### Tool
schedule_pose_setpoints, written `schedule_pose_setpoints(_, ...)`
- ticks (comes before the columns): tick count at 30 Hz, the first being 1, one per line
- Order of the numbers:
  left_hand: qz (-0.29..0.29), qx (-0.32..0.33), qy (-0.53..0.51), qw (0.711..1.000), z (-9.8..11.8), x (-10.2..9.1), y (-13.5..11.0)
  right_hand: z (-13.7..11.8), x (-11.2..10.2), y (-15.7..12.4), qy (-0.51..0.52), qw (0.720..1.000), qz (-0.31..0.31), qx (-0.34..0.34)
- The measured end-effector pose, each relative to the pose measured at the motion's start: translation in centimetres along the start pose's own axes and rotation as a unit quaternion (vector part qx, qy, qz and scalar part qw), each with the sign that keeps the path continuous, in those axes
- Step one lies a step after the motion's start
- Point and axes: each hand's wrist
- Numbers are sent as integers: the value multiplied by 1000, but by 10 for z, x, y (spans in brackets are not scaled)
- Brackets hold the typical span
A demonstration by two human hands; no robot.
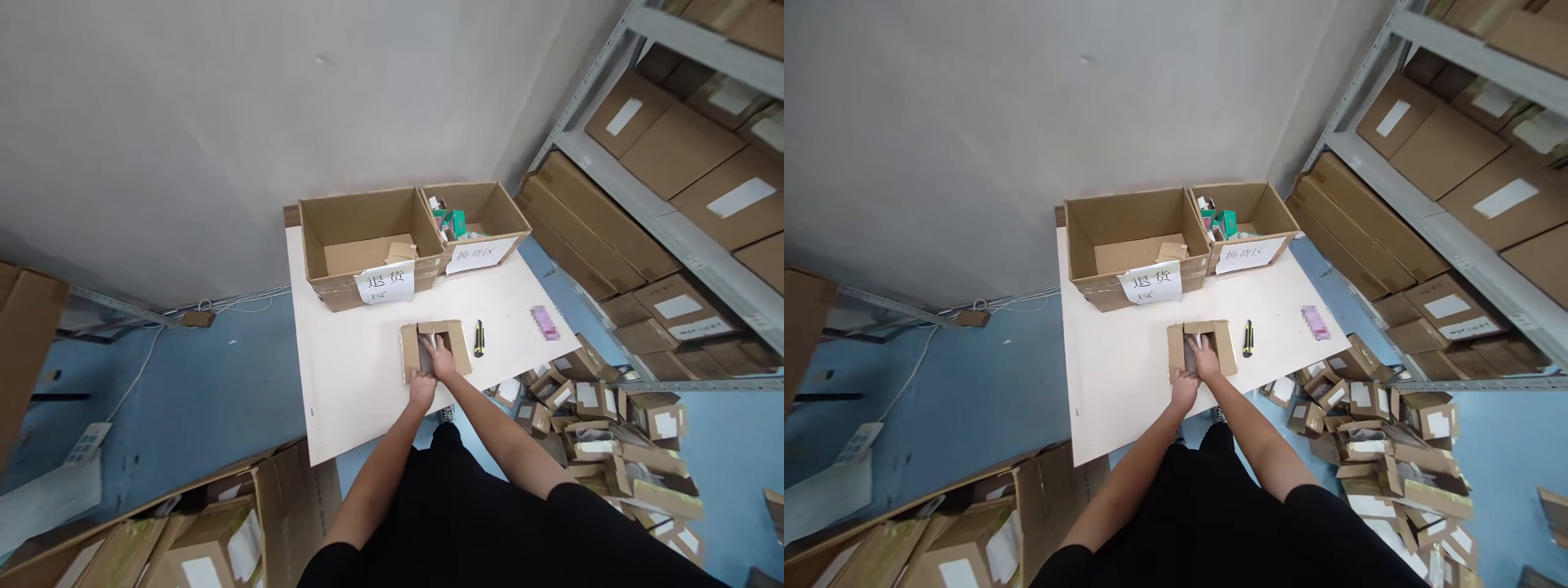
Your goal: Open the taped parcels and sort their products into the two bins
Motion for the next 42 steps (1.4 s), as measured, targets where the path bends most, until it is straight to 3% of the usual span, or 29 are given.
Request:
schedule_pose_setpoints(6, 19, -100, 50, 993, -37, -55, -32, 5, -32, -18, 87, 982, 136, -93)
schedule_pose_setpoints(10, 38, -144, 68, 987, -74, -103, -69, 26, -41, -15, 156, 962, 204, -89)
schedule_pose_setpoints(15, 51, -182, 85, 978, -106, -145, -119, 44, -16, 15, 220, 964, 144, -24)
schedule_pose_setpoints(19, 109, -192, 108, 969, -105, -152, -145, 52, 14, 29, 153, 979, 80, 113)
schedule_pose_setpoints(21, 160, -201, 104, 961, -92, -146, -149, 52, 25, 30, 142, 978, 66, 135)
schedule_pose_setpoints(24, 214, -184, 52, 958, -60, -123, -139, 41, 38, 33, 121, 987, 43, 93)
schedule_pose_setpoints(27, 197, -113, -14, 974, -26, -85, -110, 20, 51, 42, 76, 993, -8, 91)
schedule_pose_setpoints(30, 161, -71, -53, 983, -10, -41, -70, -1, 71, 51, 61, 989, -49, 125)
schedule_pose_setpoints(33, 127, -89, -85, 984, -20, -6, -27, -12, 90, 52, 56, 989, -22, 134)
schedule_pose_setpoints(36, 102, -143, -85, 981, -44, 14, 9, -10, 100, 47, 51, 993, -7, 105)
schedule_pose_setpoints(42, -26, -207, 10, 978, -75, 36, 43, 27, 89, 47, 56, 998, -4, 29)
Point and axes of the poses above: each hand's wrist, its own y-axis towards the middle knuckle, its own x-axis out of the palm, z = x × y, and after that the axes turned 13 degrees about -y, right-handed
